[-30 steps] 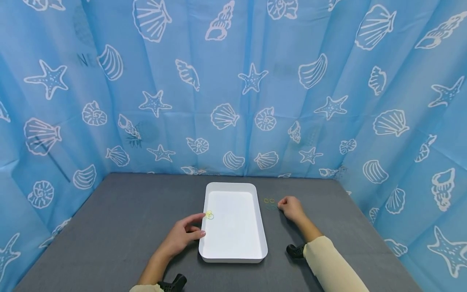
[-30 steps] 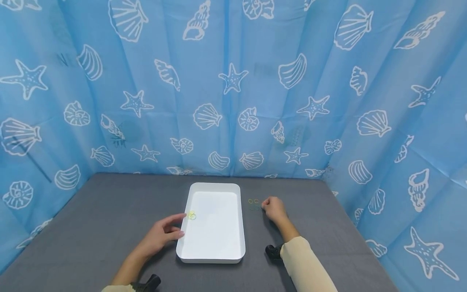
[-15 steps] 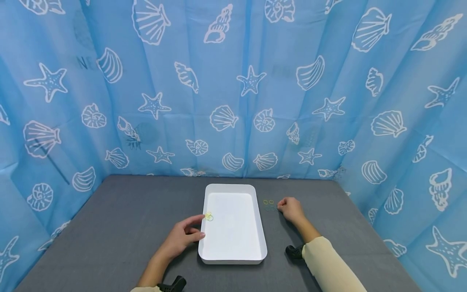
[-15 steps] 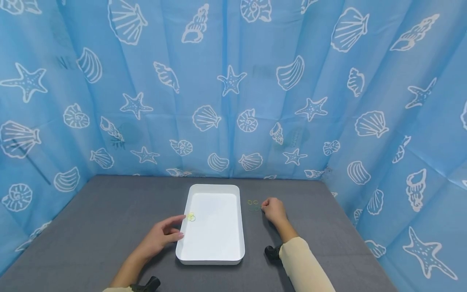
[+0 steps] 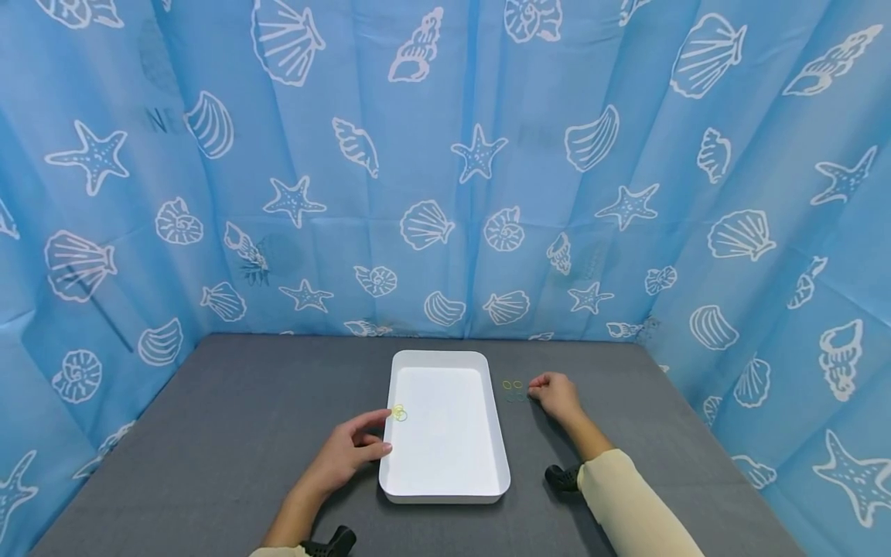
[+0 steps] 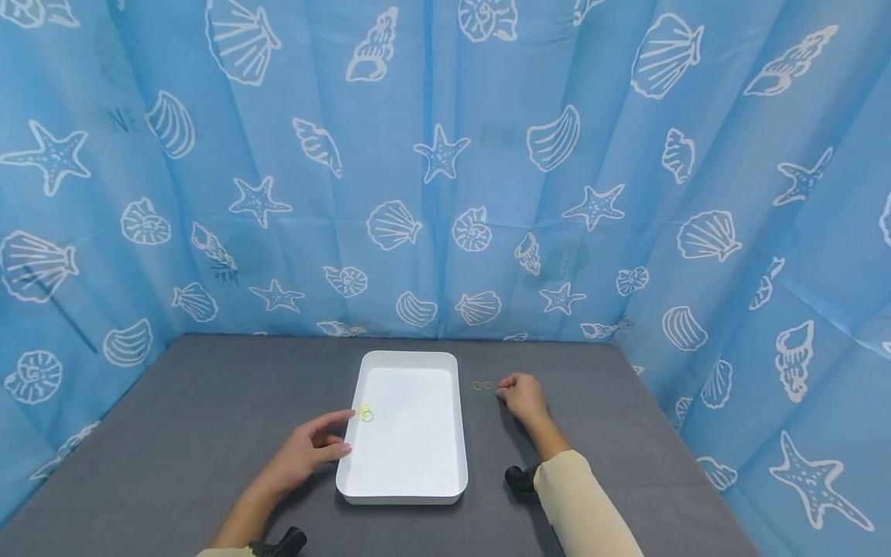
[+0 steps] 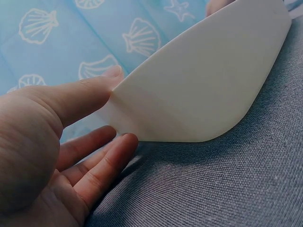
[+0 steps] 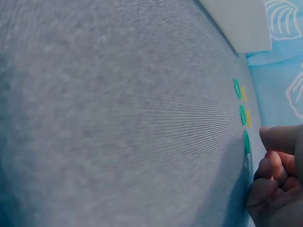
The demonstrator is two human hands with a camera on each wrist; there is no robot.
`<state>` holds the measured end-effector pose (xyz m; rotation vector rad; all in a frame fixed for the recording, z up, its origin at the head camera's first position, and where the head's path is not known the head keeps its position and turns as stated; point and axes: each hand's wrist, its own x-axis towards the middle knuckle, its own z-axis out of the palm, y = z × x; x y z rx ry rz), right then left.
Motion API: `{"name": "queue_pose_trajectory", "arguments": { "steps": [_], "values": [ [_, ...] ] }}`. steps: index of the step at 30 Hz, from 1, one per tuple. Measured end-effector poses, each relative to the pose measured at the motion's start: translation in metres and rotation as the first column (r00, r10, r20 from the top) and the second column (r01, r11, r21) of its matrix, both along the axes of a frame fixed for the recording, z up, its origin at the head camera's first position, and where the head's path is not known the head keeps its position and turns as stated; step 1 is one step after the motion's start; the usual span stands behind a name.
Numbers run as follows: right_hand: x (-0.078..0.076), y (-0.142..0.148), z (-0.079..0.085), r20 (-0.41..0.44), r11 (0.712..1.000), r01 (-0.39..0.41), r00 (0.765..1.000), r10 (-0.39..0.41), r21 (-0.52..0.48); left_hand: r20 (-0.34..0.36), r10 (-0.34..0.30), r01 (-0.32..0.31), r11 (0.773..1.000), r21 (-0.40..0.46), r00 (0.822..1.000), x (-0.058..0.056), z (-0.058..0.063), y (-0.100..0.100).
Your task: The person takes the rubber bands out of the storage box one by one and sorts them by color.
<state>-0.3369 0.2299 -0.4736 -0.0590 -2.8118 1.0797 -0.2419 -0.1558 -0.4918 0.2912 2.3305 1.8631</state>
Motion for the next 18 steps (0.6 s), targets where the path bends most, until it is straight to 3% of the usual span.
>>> {"name": "queue_pose_trajectory", "arguments": {
  "steps": [12,18],
  "values": [
    [-0.011,-0.009,0.012,0.006,0.995,-0.042,0.999,0.043,-0.095,-0.006,-0.003,0.003,1.0,0.014,1.0,0.001,-0.001,0.0],
    [-0.014,-0.02,0.022,0.077,0.977,-0.049,0.995,0.066,-0.21,0.001,-0.003,0.003,1.0,0.02,1.0,0.001,0.001,0.0]
  ]
}}
